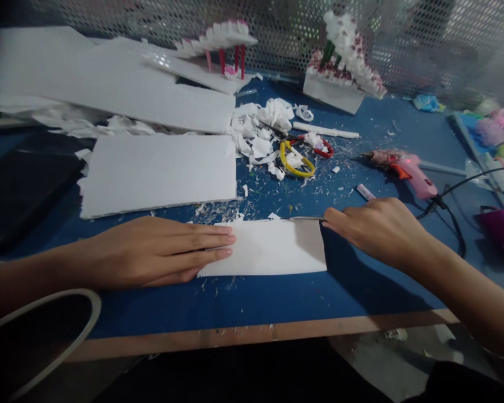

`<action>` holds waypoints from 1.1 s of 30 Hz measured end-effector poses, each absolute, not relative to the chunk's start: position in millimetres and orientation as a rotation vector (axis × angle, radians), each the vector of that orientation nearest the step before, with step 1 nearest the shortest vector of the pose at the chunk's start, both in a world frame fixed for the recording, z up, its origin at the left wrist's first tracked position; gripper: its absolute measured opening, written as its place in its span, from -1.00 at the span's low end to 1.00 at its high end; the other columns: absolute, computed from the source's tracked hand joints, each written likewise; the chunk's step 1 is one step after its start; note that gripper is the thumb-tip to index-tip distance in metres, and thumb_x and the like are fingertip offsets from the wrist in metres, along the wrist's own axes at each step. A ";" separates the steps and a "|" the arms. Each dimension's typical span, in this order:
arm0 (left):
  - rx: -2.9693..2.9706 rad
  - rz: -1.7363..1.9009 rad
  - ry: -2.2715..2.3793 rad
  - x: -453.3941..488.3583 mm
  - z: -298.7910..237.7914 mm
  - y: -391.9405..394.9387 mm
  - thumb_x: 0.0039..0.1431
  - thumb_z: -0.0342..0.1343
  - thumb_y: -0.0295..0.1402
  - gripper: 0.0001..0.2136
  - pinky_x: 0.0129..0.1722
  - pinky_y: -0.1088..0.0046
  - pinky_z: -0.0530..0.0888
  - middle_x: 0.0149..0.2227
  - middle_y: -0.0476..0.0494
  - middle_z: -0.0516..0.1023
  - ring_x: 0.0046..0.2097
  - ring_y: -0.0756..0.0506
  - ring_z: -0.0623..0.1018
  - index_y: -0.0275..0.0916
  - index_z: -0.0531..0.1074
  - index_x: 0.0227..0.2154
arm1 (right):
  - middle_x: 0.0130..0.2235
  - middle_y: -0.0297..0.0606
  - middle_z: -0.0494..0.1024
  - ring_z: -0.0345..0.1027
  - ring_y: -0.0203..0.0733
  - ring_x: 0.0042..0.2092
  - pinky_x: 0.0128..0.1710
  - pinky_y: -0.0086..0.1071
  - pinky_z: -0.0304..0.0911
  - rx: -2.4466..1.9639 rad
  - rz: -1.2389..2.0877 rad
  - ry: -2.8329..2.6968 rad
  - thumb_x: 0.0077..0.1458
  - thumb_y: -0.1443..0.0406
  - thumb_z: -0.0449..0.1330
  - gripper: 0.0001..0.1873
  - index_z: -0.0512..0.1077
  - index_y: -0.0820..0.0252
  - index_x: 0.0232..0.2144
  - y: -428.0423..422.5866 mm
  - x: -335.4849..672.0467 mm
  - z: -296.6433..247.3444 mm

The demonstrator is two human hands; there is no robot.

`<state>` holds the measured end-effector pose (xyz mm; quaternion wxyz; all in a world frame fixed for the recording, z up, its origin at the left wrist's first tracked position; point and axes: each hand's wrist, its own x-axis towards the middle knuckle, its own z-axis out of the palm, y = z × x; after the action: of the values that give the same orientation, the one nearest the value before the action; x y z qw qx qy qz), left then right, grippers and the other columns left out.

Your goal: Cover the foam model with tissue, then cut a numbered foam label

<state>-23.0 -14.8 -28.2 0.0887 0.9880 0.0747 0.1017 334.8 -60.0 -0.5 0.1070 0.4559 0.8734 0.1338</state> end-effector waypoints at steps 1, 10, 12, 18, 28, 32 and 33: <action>2.951 0.307 0.218 -22.5 -28.1 -14.5 0.34 -0.08 -0.42 -0.67 0.09 0.39 0.49 0.10 -0.16 0.51 0.13 -0.10 0.50 -0.15 0.47 0.05 | -0.60 -0.34 0.44 0.11 -0.29 -0.60 -0.50 -0.34 -0.27 1.303 0.462 2.587 0.33 0.19 -0.06 -0.68 0.43 0.11 -0.36 -59.1 337.3 -1.3; 3.074 0.392 0.137 -20.1 -26.5 -15.1 0.36 -0.12 -0.41 -0.67 0.02 0.42 0.54 0.06 -0.22 0.53 0.08 -0.11 0.55 -0.28 0.52 -0.03 | -0.62 -0.37 0.45 0.13 -0.33 -0.63 -0.49 -0.35 -0.26 1.213 0.383 2.833 0.36 0.18 -0.16 -0.55 0.42 0.17 -0.42 -52.2 311.2 -4.1; 3.054 0.356 0.156 -20.4 -26.8 -15.1 0.35 -0.13 -0.41 -0.67 0.03 0.41 0.53 0.07 -0.20 0.52 0.08 -0.11 0.54 -0.25 0.52 -0.01 | -0.62 -0.36 0.44 0.12 -0.32 -0.64 -0.49 -0.34 -0.28 1.204 0.373 2.819 0.35 0.20 -0.14 -0.58 0.41 0.17 -0.43 -50.4 307.5 -4.6; 2.956 0.354 0.191 -21.8 -28.8 -14.1 0.32 -0.07 -0.42 -0.68 0.09 0.38 0.49 0.10 -0.20 0.50 0.10 -0.12 0.53 -0.20 0.50 0.03 | -0.65 -0.35 0.37 0.00 -0.35 -0.64 -0.49 -0.34 -0.32 1.192 0.302 2.728 0.32 0.22 -0.13 -0.60 0.39 0.16 -0.44 -49.0 308.2 -2.0; 2.939 0.428 0.188 -23.1 -32.3 -15.3 0.31 -0.05 -0.44 -0.67 0.05 0.42 0.52 0.09 -0.21 0.52 0.10 -0.12 0.53 -0.22 0.47 0.06 | -0.69 -0.39 0.33 -0.10 -0.35 -0.67 -0.49 -0.36 -0.35 1.115 0.366 2.716 0.30 0.26 -0.14 -0.66 0.37 0.13 -0.41 -53.1 315.2 -3.1; 2.911 0.524 0.204 -24.4 -38.4 -15.9 0.30 -0.03 -0.43 -0.64 0.06 0.41 0.52 0.10 -0.16 0.51 0.11 -0.10 0.52 -0.16 0.42 0.11 | -0.66 -0.38 0.38 -0.02 -0.35 -0.67 -0.50 -0.36 -0.35 1.140 0.340 2.692 0.30 0.27 -0.13 -0.70 0.35 0.13 -0.38 -55.7 320.6 -3.8; 2.911 0.524 0.212 -24.4 -38.7 -15.9 0.31 -0.04 -0.43 -0.65 0.06 0.42 0.52 0.10 -0.14 0.51 0.11 -0.10 0.52 -0.14 0.42 0.11 | -0.65 -0.38 0.40 0.00 -0.34 -0.67 -0.50 -0.36 -0.36 1.137 0.353 2.692 0.29 0.28 -0.12 -0.71 0.34 0.13 -0.38 -56.4 321.5 -3.2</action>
<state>-24.4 -15.9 -38.7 0.0877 0.9779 0.0713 0.1761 321.5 -56.4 -3.2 0.0990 0.3845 0.9100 0.1193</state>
